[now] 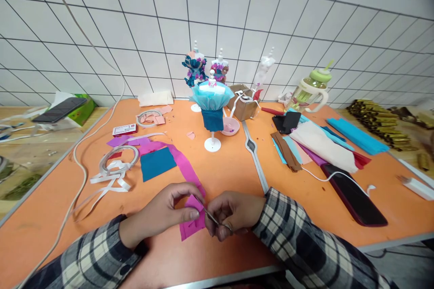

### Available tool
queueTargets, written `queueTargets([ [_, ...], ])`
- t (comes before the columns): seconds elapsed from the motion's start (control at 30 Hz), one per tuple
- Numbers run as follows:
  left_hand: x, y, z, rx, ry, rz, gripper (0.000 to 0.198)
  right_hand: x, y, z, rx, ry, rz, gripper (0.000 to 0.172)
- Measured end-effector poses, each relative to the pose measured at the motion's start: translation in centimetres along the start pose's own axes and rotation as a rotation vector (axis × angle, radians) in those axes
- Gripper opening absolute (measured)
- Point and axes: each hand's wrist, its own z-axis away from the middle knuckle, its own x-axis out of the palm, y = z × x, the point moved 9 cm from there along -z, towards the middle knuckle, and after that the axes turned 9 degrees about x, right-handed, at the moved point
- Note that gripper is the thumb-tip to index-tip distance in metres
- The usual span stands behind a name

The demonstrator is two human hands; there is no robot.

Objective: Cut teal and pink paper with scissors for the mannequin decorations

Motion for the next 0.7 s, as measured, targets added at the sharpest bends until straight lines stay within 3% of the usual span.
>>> queueTargets([
  [0.1,-0.5,-0.2,0.3,-0.028,0.041,0.039,0.061,-0.2,-0.1,-0.1,0.019,0.061,0.049,0.052],
  [0.17,-0.4,-0.2,0.1,-0.033,0.04,0.05,0.052,-0.3,-0.2,-0.1,0.034,0.093,0.088,0.055],
  [0.5,0.2,-0.5,-0.6,0.011,0.011,0.004,0.052,0.7,-0.7,0.0,-0.064,-0.053,0.089,0.069],
  [0.7,0.3,-0.5,-0.6,-0.007,0.015,0.011,0.058,0.5,-0.7,0.0,-0.055,-0.024,0.019,0.06],
])
